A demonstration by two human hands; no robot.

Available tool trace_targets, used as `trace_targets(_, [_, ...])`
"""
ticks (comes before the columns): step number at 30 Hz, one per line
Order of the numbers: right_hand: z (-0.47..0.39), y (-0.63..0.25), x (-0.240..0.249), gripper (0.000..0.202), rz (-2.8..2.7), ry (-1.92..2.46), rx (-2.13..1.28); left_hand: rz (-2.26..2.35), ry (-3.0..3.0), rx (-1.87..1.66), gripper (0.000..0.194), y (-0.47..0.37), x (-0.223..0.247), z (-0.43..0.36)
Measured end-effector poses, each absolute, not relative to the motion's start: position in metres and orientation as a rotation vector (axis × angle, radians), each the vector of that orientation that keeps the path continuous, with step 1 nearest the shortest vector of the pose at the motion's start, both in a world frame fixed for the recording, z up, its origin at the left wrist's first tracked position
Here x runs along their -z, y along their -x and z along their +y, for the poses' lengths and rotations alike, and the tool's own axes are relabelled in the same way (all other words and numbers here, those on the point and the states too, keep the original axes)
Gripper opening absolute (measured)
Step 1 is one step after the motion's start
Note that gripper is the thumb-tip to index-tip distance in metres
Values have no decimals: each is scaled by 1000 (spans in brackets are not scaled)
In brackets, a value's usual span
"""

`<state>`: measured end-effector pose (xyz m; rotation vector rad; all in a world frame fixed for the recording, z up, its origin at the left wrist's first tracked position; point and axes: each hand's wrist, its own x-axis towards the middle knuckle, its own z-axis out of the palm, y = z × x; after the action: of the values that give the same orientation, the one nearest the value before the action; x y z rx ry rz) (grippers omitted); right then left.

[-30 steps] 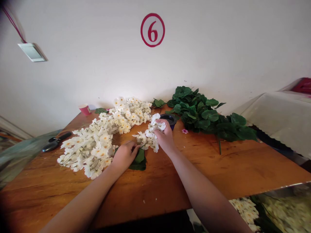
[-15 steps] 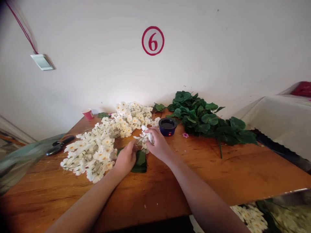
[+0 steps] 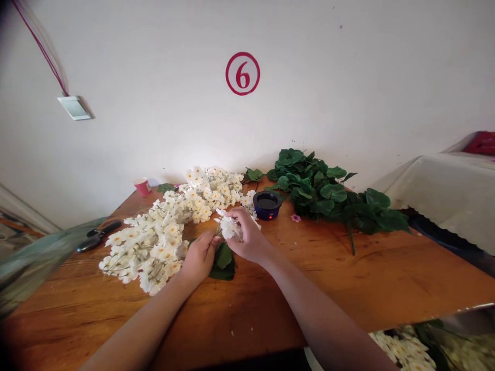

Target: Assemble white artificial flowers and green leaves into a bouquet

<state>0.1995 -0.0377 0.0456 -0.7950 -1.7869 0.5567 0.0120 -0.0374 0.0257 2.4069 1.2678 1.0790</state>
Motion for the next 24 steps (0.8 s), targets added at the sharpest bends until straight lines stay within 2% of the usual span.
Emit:
trace_targets(4, [-37,-203,-45,54,-1579,668,-972,1255,-2387,-1139,25,-11,-25,-39])
trace_targets(10, [-34,-203,-42,58,-1454,574,-1272,1253,-2400,-1154,26,-10,-24,-40])
trace_targets(18, [-40,-201,-48,54,-1520,552,-1244,1318,-2451,-1085,25,-12,-26,-41])
trace_targets(24, [-37,-199,-43,49,-1442,713,-1172,1321,-2494,-1079,27,-13,-26,-42])
